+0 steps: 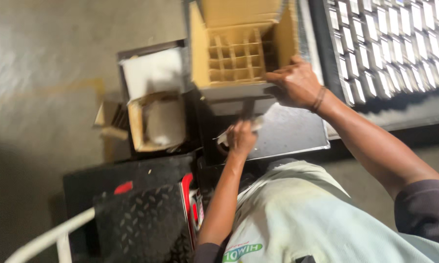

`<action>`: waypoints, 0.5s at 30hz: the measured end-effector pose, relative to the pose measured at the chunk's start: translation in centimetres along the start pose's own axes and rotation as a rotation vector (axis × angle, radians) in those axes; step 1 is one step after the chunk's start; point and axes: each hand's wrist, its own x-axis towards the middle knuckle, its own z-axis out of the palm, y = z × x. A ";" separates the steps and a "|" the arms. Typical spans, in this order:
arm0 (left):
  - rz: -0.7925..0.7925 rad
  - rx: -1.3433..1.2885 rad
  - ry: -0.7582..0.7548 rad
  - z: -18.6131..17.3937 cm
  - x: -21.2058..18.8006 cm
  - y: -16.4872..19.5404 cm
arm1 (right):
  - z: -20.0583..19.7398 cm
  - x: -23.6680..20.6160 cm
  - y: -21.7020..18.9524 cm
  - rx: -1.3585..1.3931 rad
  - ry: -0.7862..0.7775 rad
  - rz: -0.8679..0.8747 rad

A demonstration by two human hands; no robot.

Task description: The person packs cylindrical metal parts into plastic bags and places them into a cardboard box with a divider insert. They then seal the box with tape and move it to a stack of similar boxes. The person repeats the process with another box.

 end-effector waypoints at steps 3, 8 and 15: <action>0.061 0.041 0.017 2.8 -2.3 -1.4 | -1.0 -1.2 -0.6 -0.020 -0.078 0.075; 0.045 0.068 0.080 3.6 -3.4 -1.7 | -3.2 0.2 2.5 0.070 -0.084 0.149; 0.082 -0.027 0.099 0.8 4.5 1.7 | -9.9 -4.2 9.3 0.423 0.487 -0.151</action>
